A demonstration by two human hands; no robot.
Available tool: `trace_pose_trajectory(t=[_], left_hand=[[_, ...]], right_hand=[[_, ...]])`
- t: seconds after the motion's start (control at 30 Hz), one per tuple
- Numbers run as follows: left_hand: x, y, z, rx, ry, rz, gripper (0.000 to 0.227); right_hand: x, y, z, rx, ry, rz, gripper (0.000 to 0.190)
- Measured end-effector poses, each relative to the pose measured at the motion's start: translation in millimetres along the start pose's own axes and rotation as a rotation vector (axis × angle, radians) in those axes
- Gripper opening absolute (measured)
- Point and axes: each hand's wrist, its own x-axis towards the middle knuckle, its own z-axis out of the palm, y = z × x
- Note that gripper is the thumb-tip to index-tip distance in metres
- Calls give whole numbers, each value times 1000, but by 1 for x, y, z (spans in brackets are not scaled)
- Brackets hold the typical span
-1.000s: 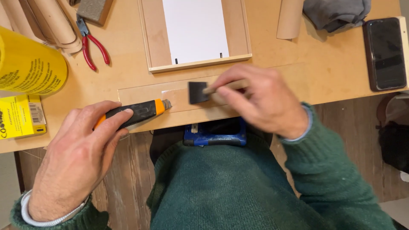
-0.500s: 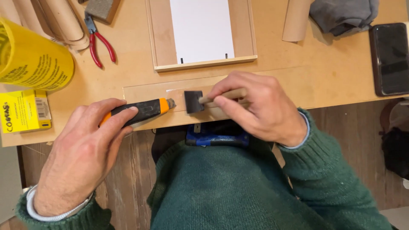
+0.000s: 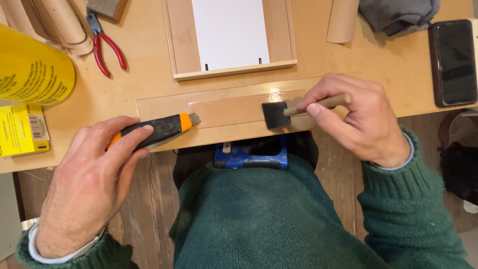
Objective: Applying glue to a decorative strip and attaching it to a picture frame component.
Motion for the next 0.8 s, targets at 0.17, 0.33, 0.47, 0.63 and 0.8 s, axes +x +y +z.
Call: trace_pose_trajectory(t=[0.17, 0.33, 0.47, 0.63, 0.8], left_hand=[[-2, 0, 1, 2, 42, 7, 36], [-6, 8, 3, -79, 161, -61, 37], [-14, 13, 12, -151, 266, -35, 39], [-46, -22, 43, -199, 471, -147, 31], [-42, -22, 43, -96, 496, -140, 31]], right_hand=[[-27, 28, -27, -133, 92, 227, 15], [-20, 1, -38, 139, 308, 329, 10], [-3, -11, -26, 417, 295, 164, 13], [36, -20, -14, -265, 56, -166, 18], [70, -38, 10, -230, -138, -318, 17]])
